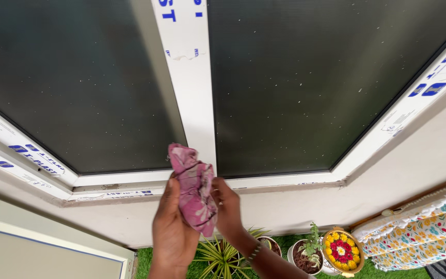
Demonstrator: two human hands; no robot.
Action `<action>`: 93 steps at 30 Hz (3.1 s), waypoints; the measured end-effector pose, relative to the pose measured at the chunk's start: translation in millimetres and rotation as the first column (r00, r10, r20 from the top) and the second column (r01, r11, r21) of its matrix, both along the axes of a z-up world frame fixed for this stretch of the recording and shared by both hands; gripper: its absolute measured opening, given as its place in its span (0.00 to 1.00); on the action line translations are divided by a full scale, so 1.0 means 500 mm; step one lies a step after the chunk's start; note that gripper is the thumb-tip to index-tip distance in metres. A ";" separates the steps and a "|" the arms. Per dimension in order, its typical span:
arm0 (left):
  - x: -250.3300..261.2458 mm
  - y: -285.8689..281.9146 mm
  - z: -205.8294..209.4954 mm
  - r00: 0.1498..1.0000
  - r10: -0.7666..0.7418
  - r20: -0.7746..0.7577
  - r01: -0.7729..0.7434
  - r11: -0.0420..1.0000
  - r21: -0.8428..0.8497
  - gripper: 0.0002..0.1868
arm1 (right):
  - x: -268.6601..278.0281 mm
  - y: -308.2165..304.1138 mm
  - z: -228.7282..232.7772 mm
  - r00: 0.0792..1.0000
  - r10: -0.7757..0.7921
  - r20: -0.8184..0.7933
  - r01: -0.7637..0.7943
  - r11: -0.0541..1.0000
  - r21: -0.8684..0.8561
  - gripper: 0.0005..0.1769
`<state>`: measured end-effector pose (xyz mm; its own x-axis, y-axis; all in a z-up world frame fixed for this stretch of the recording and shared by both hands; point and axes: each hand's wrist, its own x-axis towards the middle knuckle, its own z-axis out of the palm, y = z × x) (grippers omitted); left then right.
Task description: The person wipes a window screen with a pink cloth. They spray a cleaning solution from a small bottle onto the cloth and continue wiping the screen surface.
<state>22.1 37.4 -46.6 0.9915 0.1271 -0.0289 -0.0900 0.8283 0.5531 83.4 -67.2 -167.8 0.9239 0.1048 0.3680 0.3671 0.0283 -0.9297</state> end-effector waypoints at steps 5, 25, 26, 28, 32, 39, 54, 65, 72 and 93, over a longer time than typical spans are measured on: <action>0.017 -0.093 -0.004 0.999 -0.014 -0.029 0.016 0.997 0.081 0.25 | -0.044 -0.099 0.101 0.931 0.319 -0.180 -0.125 0.738 0.663 0.27; 0.050 -0.417 0.095 1.000 0.014 -0.025 0.004 0.797 0.604 0.24 | -0.033 -0.499 0.282 0.855 0.254 -0.452 0.184 0.667 0.722 0.20; 0.045 -0.434 0.112 1.000 0.032 -0.001 -0.022 0.742 0.670 0.24 | -0.020 -0.522 0.298 0.913 0.169 -0.372 0.170 0.671 0.722 0.18; 0.037 -0.466 0.144 0.990 0.083 0.118 -0.144 0.571 0.808 0.22 | 0.008 -0.564 0.335 0.981 -0.002 -0.193 0.142 0.684 0.716 0.14; 0.034 -0.514 0.207 0.837 0.096 0.538 -0.546 0.193 0.815 0.17 | 0.056 -0.623 0.436 0.818 -0.489 0.302 0.376 0.853 0.362 0.12; 0.116 -0.507 0.362 0.504 -0.032 0.863 -0.855 -0.161 0.493 0.17 | 0.150 -0.645 0.668 0.033 -0.311 0.950 0.797 0.582 0.163 0.22; 0.351 -0.498 0.479 0.104 -0.340 0.935 -0.812 -0.571 -0.118 0.19 | 0.242 -0.579 0.703 0.091 -0.152 0.984 0.804 0.594 0.018 0.21; 0.407 -0.521 0.467 -0.041 -0.250 0.967 -0.848 -0.503 -0.166 0.16 | 0.283 -0.561 0.681 0.090 -0.338 0.937 0.821 0.558 0.122 0.15; 0.418 -0.516 0.462 -0.073 -0.252 0.965 -0.864 -0.467 -0.187 0.15 | 0.295 -0.556 0.661 0.080 -0.369 0.926 0.808 0.568 0.157 0.15; 0.385 -0.444 0.472 -0.044 -0.411 0.910 -0.820 -0.506 -0.268 0.15 | 0.278 -0.445 0.616 0.190 -0.550 0.813 0.755 0.611 0.237 0.21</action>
